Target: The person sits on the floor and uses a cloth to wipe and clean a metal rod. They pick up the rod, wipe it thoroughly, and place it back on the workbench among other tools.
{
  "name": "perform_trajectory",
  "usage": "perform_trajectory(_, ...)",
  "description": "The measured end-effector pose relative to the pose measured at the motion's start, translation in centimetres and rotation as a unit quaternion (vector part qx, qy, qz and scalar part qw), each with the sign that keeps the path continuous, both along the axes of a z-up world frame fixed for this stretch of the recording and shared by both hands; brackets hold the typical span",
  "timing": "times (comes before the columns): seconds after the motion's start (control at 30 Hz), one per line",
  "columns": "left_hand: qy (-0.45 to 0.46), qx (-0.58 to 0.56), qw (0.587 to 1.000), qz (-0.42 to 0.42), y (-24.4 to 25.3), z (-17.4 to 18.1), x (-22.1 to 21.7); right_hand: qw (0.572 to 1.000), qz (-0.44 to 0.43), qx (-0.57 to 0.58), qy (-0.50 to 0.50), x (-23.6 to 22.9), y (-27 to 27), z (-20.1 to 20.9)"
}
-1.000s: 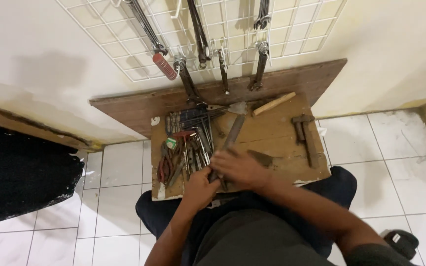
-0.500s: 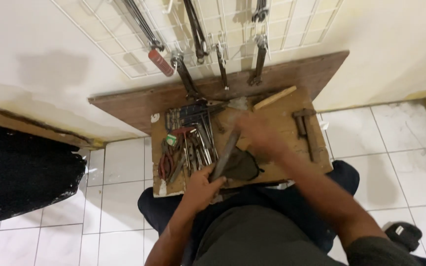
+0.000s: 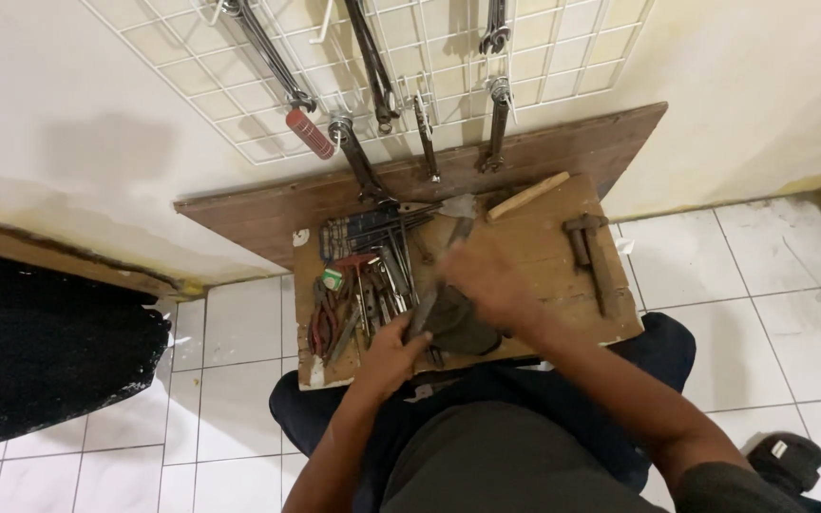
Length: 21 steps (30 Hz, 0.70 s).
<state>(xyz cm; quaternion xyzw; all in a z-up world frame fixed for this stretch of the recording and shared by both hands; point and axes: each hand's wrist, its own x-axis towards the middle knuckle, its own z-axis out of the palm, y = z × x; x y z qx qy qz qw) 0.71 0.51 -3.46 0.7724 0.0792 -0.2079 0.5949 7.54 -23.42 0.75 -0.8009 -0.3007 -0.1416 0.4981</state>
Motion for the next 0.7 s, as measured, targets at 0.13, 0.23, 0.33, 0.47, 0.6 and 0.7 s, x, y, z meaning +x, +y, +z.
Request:
perform_trajectory(0.13,-0.014,0.008,1.000,-0.025,-0.9,3.8,-1.4,0.952,-0.018,-0.153,-0.266,0.1,0.6,-4.0)
perform_trajectory(0.23,0.001,-0.014,1.000,-0.011,-1.3,5.4,-2.5,0.939,-0.097,-0.183,-0.273,4.4,-2.4,-4.4)
perform_trajectory(0.33,0.004,-0.026,1.000,-0.004,-0.8,4.7,-2.5,0.915,-0.133,-0.177,-0.337,4.4,-1.9,-1.9)
perform_trajectory(0.47,-0.064,0.079,0.994,-0.051,-0.4,1.9,-1.1,0.943,-0.015,-0.130,-0.307,-1.4,2.5,-7.5)
perform_trajectory(0.6,-0.050,0.059,0.997,-0.032,-1.5,2.6,-1.9,0.929,0.020,-0.102,-0.356,1.5,-0.2,-4.8)
perform_trajectory(0.7,-0.025,0.029,0.999,-0.021,-1.7,3.2,-1.7,0.928,-0.149,-0.268,-0.213,4.5,-2.7,-6.4)
